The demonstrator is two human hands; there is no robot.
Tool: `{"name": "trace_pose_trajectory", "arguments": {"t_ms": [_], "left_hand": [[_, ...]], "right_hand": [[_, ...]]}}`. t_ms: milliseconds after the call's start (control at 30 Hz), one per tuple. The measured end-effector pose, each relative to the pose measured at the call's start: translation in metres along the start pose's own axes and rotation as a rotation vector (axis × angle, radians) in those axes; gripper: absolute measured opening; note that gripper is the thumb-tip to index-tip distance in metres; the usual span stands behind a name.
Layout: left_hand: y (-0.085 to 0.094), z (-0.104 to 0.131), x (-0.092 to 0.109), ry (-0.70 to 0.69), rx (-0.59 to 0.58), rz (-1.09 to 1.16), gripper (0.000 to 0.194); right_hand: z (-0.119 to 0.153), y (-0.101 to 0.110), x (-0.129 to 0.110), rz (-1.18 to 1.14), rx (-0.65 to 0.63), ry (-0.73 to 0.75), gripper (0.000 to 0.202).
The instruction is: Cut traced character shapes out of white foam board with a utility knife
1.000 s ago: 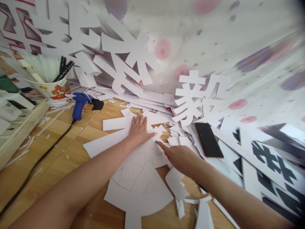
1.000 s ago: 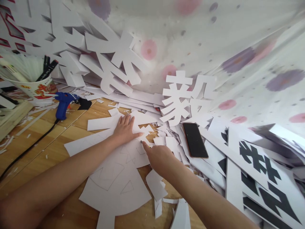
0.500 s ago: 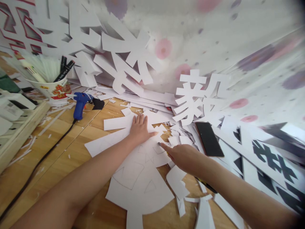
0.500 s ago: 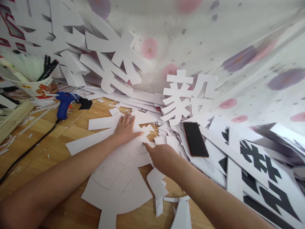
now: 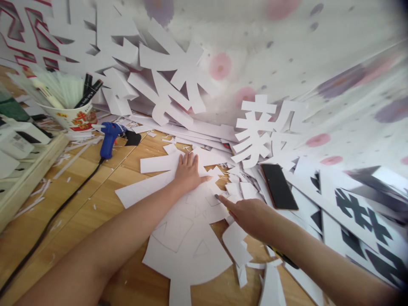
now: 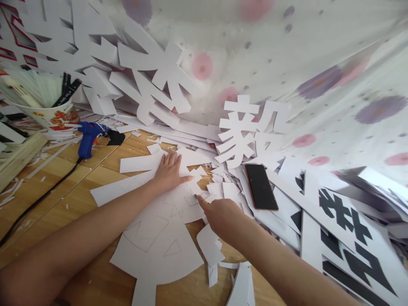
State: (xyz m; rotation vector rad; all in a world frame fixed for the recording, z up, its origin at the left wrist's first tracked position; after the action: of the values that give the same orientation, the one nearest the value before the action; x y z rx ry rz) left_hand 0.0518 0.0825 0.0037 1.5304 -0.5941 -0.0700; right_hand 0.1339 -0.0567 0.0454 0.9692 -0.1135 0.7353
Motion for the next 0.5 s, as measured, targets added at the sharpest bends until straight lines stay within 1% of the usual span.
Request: {"name": "trace_pose_trajectory", "arguments": {"t_ms": [33,100,233,300,400,500], "left_hand": [[0.0,0.0,0.0,-0.001,0.0,0.002,0.101],[0.0,0.0,0.001,0.0,-0.006,0.004,0.102],[-0.003,-0.002,-0.001,0.027,-0.046,0.001,0.103],[-0.004,-0.003,-0.001,0.037,-0.059,-0.006,0.103],[-0.004,-0.003,-0.001,0.04,-0.064,-0.002,0.103],[-0.003,-0.002,-0.001,0.045,-0.064,0.019,0.104]], "right_hand": [[0.0,-0.001,0.0,-0.001,-0.002,0.001,0.061],[0.001,-0.002,0.0,-0.007,0.047,0.003,0.061],[0.007,-0.005,0.01,-0.09,0.222,-0.033,0.052],[0.013,-0.006,0.017,-0.138,0.281,-0.075,0.051],[0.019,-0.004,0.025,-0.182,0.329,-0.169,0.053],[0.013,-0.002,0.024,-0.194,0.327,-0.222,0.052]]}}
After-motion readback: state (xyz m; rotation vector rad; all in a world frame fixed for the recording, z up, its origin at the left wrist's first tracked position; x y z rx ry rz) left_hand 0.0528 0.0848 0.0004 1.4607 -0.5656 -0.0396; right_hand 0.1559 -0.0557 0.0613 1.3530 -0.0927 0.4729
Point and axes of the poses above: each hand's wrist, its own z-axis away from the middle knuckle, its own y-axis out of the back of the hand, x = y × z, the point moved 9 cm from there along -z, towards the middle knuckle, and after that the axes turned 4 degrees about z, right-handed, at the moved point
